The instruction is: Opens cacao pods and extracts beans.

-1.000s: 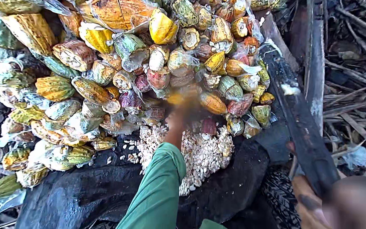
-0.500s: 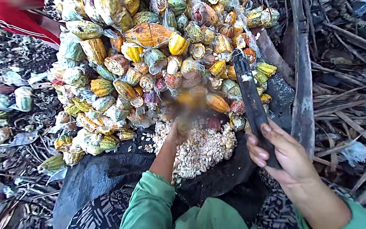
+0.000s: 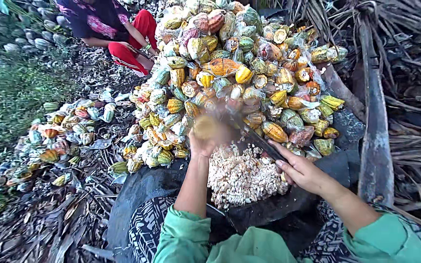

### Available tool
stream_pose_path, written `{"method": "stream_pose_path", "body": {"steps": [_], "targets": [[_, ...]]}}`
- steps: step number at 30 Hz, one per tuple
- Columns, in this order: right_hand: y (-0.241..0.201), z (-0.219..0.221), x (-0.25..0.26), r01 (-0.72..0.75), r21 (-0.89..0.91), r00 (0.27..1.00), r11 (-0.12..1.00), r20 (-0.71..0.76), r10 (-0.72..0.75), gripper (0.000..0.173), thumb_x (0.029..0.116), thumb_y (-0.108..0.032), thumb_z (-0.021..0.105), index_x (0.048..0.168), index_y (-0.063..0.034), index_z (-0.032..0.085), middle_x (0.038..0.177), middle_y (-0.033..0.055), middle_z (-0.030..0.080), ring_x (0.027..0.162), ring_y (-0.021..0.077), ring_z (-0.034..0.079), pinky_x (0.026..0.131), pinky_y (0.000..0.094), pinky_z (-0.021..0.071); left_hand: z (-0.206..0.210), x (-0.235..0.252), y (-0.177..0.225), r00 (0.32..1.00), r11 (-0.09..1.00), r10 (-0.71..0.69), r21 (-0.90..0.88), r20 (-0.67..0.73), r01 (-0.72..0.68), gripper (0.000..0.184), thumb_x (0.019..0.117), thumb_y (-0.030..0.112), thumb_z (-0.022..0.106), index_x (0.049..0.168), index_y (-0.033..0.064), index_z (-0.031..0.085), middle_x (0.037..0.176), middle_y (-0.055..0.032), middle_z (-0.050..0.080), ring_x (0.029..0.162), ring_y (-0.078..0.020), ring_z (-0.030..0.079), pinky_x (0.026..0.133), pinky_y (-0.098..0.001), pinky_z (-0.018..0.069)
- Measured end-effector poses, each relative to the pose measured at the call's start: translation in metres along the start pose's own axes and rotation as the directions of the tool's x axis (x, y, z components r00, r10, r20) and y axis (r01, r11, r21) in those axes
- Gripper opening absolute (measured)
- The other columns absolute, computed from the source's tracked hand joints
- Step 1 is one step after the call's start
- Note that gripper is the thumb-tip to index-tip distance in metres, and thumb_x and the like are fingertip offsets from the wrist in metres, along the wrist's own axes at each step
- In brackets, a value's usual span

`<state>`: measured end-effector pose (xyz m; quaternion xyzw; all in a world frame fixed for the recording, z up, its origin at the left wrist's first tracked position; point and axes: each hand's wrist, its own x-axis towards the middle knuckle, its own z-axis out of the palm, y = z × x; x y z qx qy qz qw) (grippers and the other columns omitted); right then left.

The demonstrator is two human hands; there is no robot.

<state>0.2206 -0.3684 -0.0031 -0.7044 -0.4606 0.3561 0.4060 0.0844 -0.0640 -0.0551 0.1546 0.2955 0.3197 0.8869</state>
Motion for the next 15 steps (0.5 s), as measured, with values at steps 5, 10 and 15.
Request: {"method": "stream_pose_path", "body": {"steps": [5,10,15], "targets": [[0.001,-0.006,-0.024,0.083,-0.034,0.979,0.996,-0.184,-0.088,0.057,0.1072,-0.028,0.038,0.161,-0.0116,0.03,0.087,0.0042,0.065,0.054,0.0089,0.056,0.052,0.0281,0.0529,-0.06,0.008,0.049,0.961,0.978,0.211,0.048,-0.178,-0.205,0.08,0.0876,0.083,0.041,0.137,0.0205,0.049,0.121,-0.0147,0.064,0.096,-0.0296,0.068,0.074,-0.0465,0.0589],[-0.011,-0.007,-0.04,0.302,0.054,0.894,0.952,-0.362,-0.263,0.058,0.1091,-0.027,0.043,0.159,-0.0017,0.029,0.088,0.002,0.065,0.058,0.0028,0.055,0.052,0.0199,0.0513,-0.064,0.031,0.004,0.69,0.889,0.455,0.239,-0.563,-0.391,0.07,0.1025,0.064,0.03,0.152,0.0143,0.035,0.143,-0.0188,0.048,0.12,-0.0341,0.055,0.09,-0.0575,0.0503],[-0.044,-0.009,-0.055,0.505,0.44,0.839,0.743,-0.452,-0.302,0.052,0.1085,-0.034,0.049,0.158,-0.0321,0.033,0.1,-0.0027,0.068,0.067,0.0037,0.062,0.052,0.0164,0.0531,0.135,0.008,-0.205,0.839,0.851,-0.106,0.486,0.533,-0.201,0.054,0.1068,0.025,0.034,0.155,0.0016,0.03,0.124,-0.0145,0.069,0.101,-0.0169,0.07,0.082,-0.0364,0.0591]]}}
